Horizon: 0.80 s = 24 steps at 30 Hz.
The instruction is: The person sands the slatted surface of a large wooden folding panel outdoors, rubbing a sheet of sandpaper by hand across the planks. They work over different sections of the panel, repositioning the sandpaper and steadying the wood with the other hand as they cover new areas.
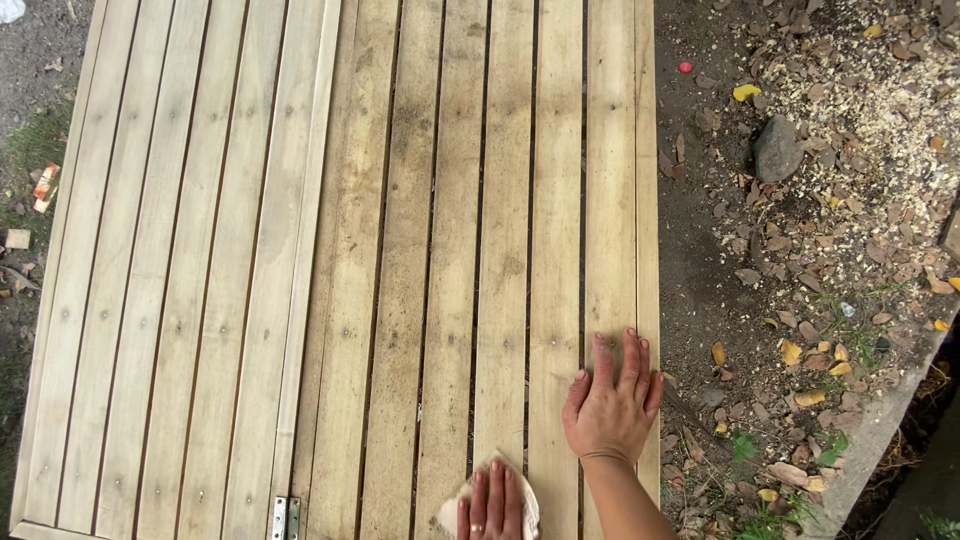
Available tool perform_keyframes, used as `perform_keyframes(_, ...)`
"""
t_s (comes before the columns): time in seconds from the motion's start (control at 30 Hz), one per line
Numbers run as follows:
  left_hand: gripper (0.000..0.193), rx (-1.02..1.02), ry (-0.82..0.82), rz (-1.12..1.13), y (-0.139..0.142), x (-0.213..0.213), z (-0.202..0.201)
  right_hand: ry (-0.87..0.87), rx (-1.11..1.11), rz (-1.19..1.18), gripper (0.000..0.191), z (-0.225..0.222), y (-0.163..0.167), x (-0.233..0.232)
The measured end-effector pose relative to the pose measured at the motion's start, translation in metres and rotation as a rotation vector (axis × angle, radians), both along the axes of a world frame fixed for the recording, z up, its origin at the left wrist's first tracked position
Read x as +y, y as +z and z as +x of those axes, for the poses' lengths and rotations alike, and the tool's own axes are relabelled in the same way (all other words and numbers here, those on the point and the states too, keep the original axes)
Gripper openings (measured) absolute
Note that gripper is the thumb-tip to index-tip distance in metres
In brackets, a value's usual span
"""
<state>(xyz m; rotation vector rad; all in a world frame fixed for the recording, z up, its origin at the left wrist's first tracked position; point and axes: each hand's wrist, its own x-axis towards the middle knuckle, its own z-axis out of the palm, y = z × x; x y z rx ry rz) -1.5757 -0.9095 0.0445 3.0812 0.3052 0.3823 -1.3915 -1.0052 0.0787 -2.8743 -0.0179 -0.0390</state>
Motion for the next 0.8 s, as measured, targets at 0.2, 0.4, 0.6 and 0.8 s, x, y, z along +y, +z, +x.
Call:
perform_keyframes(0.2,0.073,0.395,-0.063,-0.337,0.063,0.071,0.252,0.006,-0.004,-0.001,0.052,0.0,-0.008,0.001)
perform_keyframes(0.4,0.069,0.369,-0.054,-0.318,0.066,0.081,0.304,0.015,-0.005,0.01,0.052,-0.004,-0.009,0.0)
perform_keyframes(0.6,0.07,0.244,-0.186,-0.307,0.027,0.011,0.015,0.021,-0.012,0.03,0.05,-0.005,-0.006,-0.004)
perform_keyframes(0.8,0.063,0.147,-0.14,-0.107,-0.002,0.001,0.001,0.018,-0.008,0.021,0.052,-0.003,-0.005,-0.004)
